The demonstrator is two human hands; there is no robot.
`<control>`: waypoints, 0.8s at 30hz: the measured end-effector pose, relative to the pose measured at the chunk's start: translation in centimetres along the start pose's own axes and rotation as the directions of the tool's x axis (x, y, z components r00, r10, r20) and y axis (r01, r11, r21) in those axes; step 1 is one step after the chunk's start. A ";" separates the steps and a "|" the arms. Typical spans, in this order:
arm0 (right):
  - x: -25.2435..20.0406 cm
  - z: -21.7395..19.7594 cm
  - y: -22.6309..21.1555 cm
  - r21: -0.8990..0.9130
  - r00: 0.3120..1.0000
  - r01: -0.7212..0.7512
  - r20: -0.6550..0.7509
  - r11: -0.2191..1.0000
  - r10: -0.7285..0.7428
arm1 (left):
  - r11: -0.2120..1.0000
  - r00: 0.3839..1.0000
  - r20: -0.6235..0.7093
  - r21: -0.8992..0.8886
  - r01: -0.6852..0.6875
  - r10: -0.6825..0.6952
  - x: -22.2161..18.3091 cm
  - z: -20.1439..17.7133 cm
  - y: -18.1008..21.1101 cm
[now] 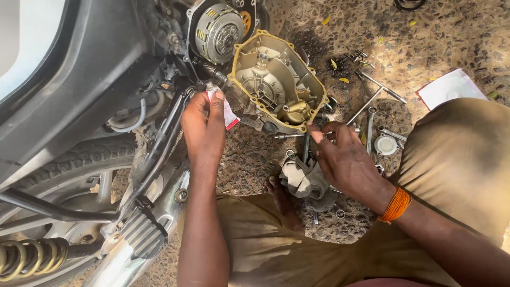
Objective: Applying sealant to an engine case component and performing maintenance on a motorcycle engine.
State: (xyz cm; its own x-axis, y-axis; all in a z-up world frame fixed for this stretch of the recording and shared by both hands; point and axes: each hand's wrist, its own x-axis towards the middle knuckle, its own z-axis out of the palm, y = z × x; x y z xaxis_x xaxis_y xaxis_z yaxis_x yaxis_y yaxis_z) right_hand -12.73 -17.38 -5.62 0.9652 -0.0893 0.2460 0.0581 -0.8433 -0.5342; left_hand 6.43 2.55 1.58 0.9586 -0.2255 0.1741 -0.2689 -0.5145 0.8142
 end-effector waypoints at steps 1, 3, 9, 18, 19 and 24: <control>-0.1 0.0 0.3 0.000 1.000 -0.003 -0.001 1.000 0.003 | 1.000 1.000 0.003 0.000 0.000 0.000 -0.1 0.1 -0.3; -0.1 0.0 1.0 -0.043 1.000 -0.019 -0.005 0.999 0.019 | 0.999 0.999 0.020 -0.008 -0.045 0.045 -0.1 0.0 -0.7; 0.6 1.0 3.9 0.111 0.980 -0.083 -0.169 0.990 0.101 | 0.996 0.999 0.026 0.092 -0.021 0.019 -0.2 -0.1 -0.3; 1.2 1.2 4.2 -0.026 0.986 -0.110 -0.133 0.994 0.105 | 0.990 0.999 0.031 0.139 -0.022 0.018 -0.2 -0.3 -0.1; 1.3 1.0 3.6 -0.025 0.986 -0.110 -0.131 0.994 0.106 | 0.990 0.999 0.031 0.140 -0.020 0.016 -0.3 -0.5 -0.2; 1.4 2.0 4.1 -0.130 0.980 0.013 -0.194 0.991 -0.039 | 0.994 0.999 0.040 0.107 -0.024 0.020 -0.4 -0.5 0.2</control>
State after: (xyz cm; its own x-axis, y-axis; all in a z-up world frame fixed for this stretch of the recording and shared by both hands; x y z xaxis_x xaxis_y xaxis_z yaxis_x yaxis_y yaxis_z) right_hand -10.59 -19.90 -9.07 0.8941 -0.1577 0.4191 0.0373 -0.9064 -0.4208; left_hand 6.05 2.91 1.97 0.9486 -0.2683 0.1681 -0.3003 -0.5943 0.7461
